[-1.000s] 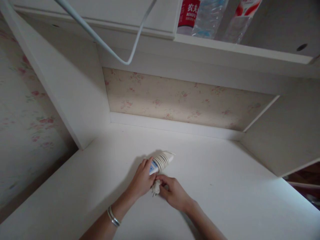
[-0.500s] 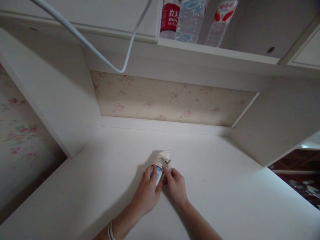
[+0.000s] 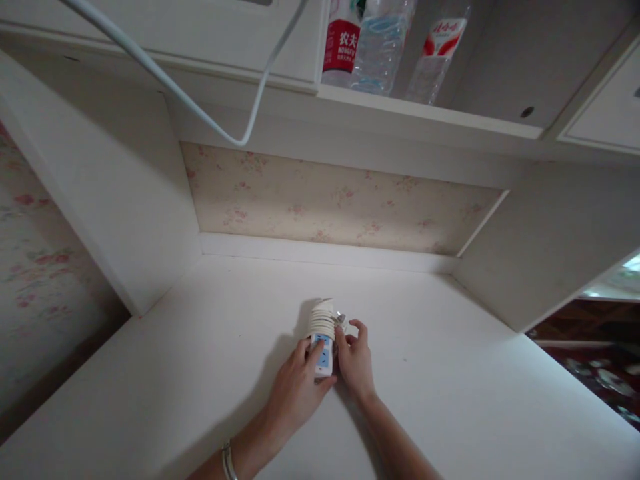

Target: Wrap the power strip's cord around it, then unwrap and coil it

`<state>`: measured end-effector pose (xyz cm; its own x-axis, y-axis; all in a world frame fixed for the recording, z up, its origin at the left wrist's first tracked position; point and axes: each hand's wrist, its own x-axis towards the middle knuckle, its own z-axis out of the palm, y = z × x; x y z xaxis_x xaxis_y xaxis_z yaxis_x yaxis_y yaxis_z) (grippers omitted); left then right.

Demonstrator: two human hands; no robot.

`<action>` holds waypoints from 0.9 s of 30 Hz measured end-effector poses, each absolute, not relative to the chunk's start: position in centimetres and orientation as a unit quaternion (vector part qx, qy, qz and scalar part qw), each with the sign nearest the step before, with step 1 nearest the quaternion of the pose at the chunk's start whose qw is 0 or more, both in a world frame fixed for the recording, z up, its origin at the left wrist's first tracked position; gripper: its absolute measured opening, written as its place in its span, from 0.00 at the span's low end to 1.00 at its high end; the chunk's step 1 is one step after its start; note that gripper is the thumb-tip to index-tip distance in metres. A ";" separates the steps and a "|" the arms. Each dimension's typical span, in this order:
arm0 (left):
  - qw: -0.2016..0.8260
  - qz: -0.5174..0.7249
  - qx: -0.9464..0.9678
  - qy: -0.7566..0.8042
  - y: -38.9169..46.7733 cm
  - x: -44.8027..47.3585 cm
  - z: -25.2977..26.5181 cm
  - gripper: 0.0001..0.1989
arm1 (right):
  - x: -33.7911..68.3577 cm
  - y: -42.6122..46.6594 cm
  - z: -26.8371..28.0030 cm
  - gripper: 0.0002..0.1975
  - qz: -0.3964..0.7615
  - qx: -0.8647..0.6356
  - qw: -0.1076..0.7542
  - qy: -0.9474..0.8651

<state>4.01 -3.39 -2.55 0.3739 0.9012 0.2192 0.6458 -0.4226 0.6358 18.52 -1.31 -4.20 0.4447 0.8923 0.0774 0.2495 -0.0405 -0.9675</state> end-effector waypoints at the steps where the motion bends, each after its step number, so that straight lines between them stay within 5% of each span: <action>1: 0.232 0.280 0.791 0.493 -3.3 4.0 -2.5 0.31 | 18.5 -1.4 -3.9 0.27 0.279 -0.666 0.526 -0.450; 7: 0.235 0.276 0.767 0.530 -2.9 4.4 -2.5 0.43 | 18.6 -1.5 -3.5 0.25 0.232 -0.685 0.485 -0.491; 16: 0.282 0.304 0.719 0.557 -1.2 3.7 -2.0 0.33 | 17.6 -2.3 -3.1 0.24 0.316 -0.627 0.493 -0.513; 27: 0.305 0.289 0.703 0.574 0.1 1.8 -2.3 0.40 | 17.0 -2.6 -3.3 0.19 0.357 -0.536 0.557 -0.525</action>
<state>1.78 0.14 -2.28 0.1750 0.9829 0.0571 0.6305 -0.1564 0.7603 17.00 -2.59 -3.27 0.1942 0.9597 0.2032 0.1651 0.1722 -0.9711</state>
